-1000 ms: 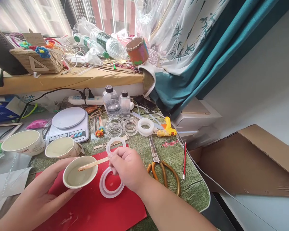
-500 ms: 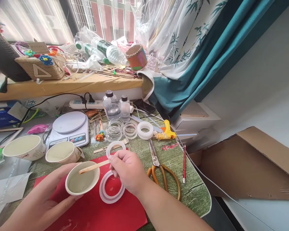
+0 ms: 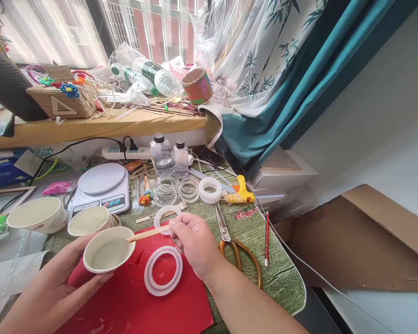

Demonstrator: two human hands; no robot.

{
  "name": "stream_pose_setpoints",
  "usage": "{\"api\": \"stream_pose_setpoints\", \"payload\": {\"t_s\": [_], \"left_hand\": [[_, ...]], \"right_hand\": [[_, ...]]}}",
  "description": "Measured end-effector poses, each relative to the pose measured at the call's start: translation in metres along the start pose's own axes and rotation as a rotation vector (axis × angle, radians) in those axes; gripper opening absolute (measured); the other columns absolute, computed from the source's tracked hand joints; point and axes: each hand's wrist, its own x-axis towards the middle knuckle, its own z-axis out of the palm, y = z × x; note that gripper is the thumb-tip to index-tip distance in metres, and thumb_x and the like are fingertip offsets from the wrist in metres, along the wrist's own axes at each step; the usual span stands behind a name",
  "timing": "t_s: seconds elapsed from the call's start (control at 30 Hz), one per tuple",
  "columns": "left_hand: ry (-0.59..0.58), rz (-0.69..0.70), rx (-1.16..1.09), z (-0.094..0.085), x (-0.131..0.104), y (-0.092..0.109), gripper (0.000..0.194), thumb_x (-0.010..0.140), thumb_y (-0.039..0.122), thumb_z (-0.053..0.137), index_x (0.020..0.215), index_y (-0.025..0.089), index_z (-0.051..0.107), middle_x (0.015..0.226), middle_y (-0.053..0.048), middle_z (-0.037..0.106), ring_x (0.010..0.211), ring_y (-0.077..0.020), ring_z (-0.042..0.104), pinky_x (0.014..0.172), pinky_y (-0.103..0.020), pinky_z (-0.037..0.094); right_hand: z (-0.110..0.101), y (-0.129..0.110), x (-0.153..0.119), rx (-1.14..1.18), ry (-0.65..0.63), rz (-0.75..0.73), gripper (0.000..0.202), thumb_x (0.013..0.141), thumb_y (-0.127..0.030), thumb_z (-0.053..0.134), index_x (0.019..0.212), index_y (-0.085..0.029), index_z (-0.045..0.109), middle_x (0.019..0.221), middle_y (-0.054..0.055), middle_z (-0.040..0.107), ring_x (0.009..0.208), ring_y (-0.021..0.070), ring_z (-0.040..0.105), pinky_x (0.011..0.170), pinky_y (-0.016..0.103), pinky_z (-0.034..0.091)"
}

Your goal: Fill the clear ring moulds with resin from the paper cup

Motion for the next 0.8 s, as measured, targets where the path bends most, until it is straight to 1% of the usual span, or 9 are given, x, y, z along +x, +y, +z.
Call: {"api": "stream_pose_setpoints", "payload": {"t_s": [0.07, 0.17, 0.3, 0.4, 0.47, 0.53, 0.67, 0.73, 0.8], "left_hand": [[-0.032, -0.004, -0.047, 0.002, 0.000, 0.005, 0.053, 0.099, 0.056, 0.075, 0.147, 0.035, 0.065, 0.141, -0.004, 0.083, 0.122, -0.0292, 0.084, 0.100, -0.032, 0.070], [-0.052, -0.041, -0.105, 0.006, -0.002, 0.008, 0.048, 0.101, 0.057, 0.072, 0.144, 0.035, 0.067, 0.143, -0.005, 0.081, 0.123, -0.0299, 0.083, 0.100, -0.032, 0.070], [-0.043, -0.029, -0.069, 0.005, -0.003, 0.005, 0.050, 0.103, 0.058, 0.069, 0.149, 0.037, 0.063, 0.147, -0.003, 0.079, 0.128, -0.0296, 0.081, 0.104, -0.033, 0.069], [-0.066, -0.048, -0.048, 0.002, -0.002, 0.005, 0.053, 0.103, 0.058, 0.070, 0.151, 0.036, 0.061, 0.149, -0.005, 0.078, 0.131, -0.0313, 0.079, 0.108, -0.036, 0.067], [-0.031, -0.101, -0.054, 0.002, -0.002, 0.011, 0.052, 0.105, 0.060, 0.066, 0.151, 0.036, 0.060, 0.151, -0.004, 0.076, 0.134, -0.0308, 0.077, 0.113, -0.038, 0.064], [-0.049, -0.120, -0.084, 0.004, -0.002, 0.019, 0.049, 0.105, 0.062, 0.066, 0.148, 0.038, 0.063, 0.148, -0.001, 0.078, 0.134, -0.0285, 0.077, 0.111, -0.034, 0.065], [-0.074, -0.084, -0.120, 0.007, -0.002, 0.028, 0.045, 0.105, 0.062, 0.068, 0.143, 0.037, 0.067, 0.143, -0.002, 0.079, 0.125, -0.0253, 0.080, 0.107, -0.029, 0.065], [-0.072, -0.071, -0.114, 0.006, -0.002, 0.028, 0.045, 0.105, 0.062, 0.067, 0.141, 0.035, 0.068, 0.143, -0.004, 0.079, 0.123, -0.0257, 0.081, 0.106, -0.029, 0.065], [-0.070, -0.076, -0.108, 0.005, -0.001, 0.026, 0.045, 0.105, 0.062, 0.067, 0.141, 0.034, 0.068, 0.142, -0.005, 0.080, 0.124, -0.0268, 0.080, 0.106, -0.030, 0.065]], "right_hand": [[0.003, 0.004, 0.000, 0.006, -0.033, 0.004, 0.039, 0.083, -0.051, 0.080, 0.070, -0.023, 0.056, 0.054, -0.011, 0.041, 0.051, 0.0077, 0.023, 0.052, 0.026, 0.019], [0.006, 0.010, 0.001, -0.092, -0.064, 0.010, 0.041, 0.089, -0.051, 0.078, 0.070, -0.023, 0.055, 0.056, -0.010, 0.042, 0.054, 0.0090, 0.028, 0.054, 0.027, 0.022], [0.001, 0.011, 0.003, -0.209, 0.011, -0.015, 0.042, 0.089, -0.049, 0.078, 0.069, -0.023, 0.052, 0.058, -0.009, 0.042, 0.056, 0.0094, 0.030, 0.055, 0.027, 0.024], [-0.004, 0.006, 0.003, -0.125, 0.043, 0.002, 0.043, 0.085, -0.051, 0.079, 0.069, -0.024, 0.050, 0.057, -0.011, 0.036, 0.053, 0.0087, 0.022, 0.053, 0.027, 0.019], [-0.004, 0.004, 0.003, -0.060, 0.013, 0.007, 0.043, 0.086, -0.052, 0.079, 0.070, -0.024, 0.050, 0.056, -0.012, 0.034, 0.052, 0.0086, 0.019, 0.052, 0.028, 0.017], [-0.001, 0.005, 0.001, -0.061, -0.040, -0.013, 0.042, 0.089, -0.053, 0.077, 0.072, -0.024, 0.052, 0.057, -0.011, 0.037, 0.053, 0.0093, 0.022, 0.053, 0.028, 0.018], [0.006, 0.012, -0.001, -0.233, -0.124, -0.032, 0.041, 0.096, -0.050, 0.073, 0.072, -0.023, 0.053, 0.062, -0.008, 0.044, 0.059, 0.0112, 0.033, 0.058, 0.028, 0.027], [0.005, 0.014, -0.001, -0.300, -0.098, -0.024, 0.042, 0.096, -0.048, 0.074, 0.071, -0.023, 0.052, 0.062, -0.007, 0.044, 0.060, 0.0116, 0.036, 0.059, 0.028, 0.029], [0.001, 0.013, -0.001, -0.317, -0.035, -0.018, 0.042, 0.094, -0.047, 0.075, 0.069, -0.023, 0.051, 0.061, -0.008, 0.043, 0.059, 0.0115, 0.035, 0.059, 0.028, 0.029]]}}
